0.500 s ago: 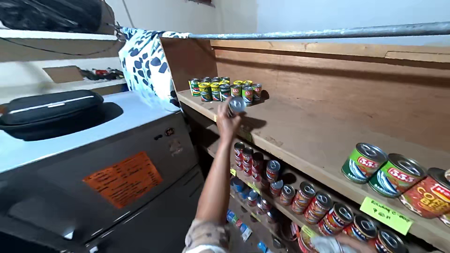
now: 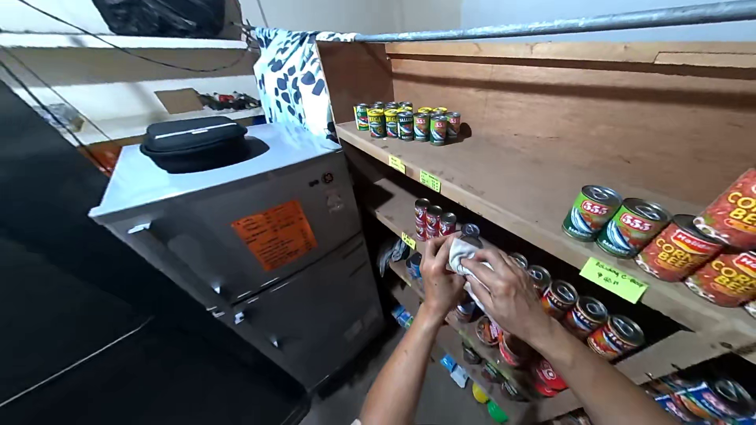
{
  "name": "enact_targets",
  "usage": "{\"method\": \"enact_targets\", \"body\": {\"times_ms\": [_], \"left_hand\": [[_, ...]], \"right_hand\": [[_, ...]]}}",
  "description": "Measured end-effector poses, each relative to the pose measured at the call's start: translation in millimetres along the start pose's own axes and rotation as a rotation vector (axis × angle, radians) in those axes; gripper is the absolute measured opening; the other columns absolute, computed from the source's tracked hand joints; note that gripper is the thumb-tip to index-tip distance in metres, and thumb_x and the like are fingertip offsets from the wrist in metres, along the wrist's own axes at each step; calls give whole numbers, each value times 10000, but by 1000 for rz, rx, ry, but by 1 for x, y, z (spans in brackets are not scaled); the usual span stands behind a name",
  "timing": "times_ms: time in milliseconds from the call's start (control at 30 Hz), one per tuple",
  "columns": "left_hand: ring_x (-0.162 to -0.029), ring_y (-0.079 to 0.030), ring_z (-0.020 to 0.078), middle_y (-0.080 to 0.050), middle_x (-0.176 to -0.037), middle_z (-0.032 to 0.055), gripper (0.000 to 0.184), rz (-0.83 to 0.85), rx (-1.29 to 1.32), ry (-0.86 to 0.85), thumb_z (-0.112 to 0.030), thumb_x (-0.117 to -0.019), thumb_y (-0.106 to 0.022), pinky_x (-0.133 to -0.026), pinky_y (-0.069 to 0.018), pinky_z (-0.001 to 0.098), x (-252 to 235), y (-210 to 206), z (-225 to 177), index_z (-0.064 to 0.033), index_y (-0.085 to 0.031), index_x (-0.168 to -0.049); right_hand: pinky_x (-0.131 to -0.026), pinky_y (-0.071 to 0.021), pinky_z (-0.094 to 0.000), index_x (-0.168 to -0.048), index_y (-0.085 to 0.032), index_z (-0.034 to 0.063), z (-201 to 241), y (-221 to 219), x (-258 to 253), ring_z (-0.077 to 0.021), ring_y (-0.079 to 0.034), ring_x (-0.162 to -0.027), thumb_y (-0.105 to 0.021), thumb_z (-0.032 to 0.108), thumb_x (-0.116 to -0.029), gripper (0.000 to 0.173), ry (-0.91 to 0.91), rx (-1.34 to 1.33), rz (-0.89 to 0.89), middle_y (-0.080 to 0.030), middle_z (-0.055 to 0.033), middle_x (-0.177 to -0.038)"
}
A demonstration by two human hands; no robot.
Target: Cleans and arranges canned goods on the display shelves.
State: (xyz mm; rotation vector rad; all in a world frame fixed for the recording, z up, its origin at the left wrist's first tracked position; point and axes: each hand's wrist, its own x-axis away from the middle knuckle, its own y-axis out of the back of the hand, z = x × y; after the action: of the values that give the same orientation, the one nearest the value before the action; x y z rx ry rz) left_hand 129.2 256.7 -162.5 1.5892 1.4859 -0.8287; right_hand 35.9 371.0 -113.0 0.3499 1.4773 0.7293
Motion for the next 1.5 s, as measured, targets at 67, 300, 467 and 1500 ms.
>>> {"method": "enact_targets", "body": {"times_ms": [67, 300, 467, 1500], "left_hand": [[-1013, -669, 204, -692, -1075, 176, 474, 13, -16, -12, -184, -732, -810, -916, -549, 310, 9, 7, 0, -2, -747, -1164], [-1029, -673, 248, -695, -1089, 183, 583, 71, -64, 27, -85, -608, -819, -920, -554, 353, 38, 14, -22, 21, -736, -1175], [-1058, -663, 236, -666, -1179, 187, 620, 238, 94, 408, -65, -685, -840, -917, -557, 389, 44, 36, -10, 27, -678, -1276], [-908, -677, 12, -665, -1033, 29, 667, -356, 616, 706, -236, -847, -710, -823, -587, 225, 57, 16, -46, 122, -403, -1318]], "right_hand": [[-706, -576, -452, -1021, -785, 108, -3, 10, 8, -311, -706, -886, -591, 172, -913, 231, 45, 63, 59, -721, -124, -1003], [-695, -572, -468, -980, -783, 39, 13, 12, 0, -319, -713, -821, -624, 131, -924, 192, -115, 65, 44, -714, -152, -913], [-916, -525, -570, -1116, -774, 91, -21, 33, -2, -384, -665, -1078, -631, 142, -959, 219, -19, -148, 627, -699, -189, -1137], [-1012, -472, -535, -1224, -604, -126, 14, -7, 41, -376, -627, -1130, -605, 136, -983, 356, -617, -534, 834, -639, -299, -1187]]}}
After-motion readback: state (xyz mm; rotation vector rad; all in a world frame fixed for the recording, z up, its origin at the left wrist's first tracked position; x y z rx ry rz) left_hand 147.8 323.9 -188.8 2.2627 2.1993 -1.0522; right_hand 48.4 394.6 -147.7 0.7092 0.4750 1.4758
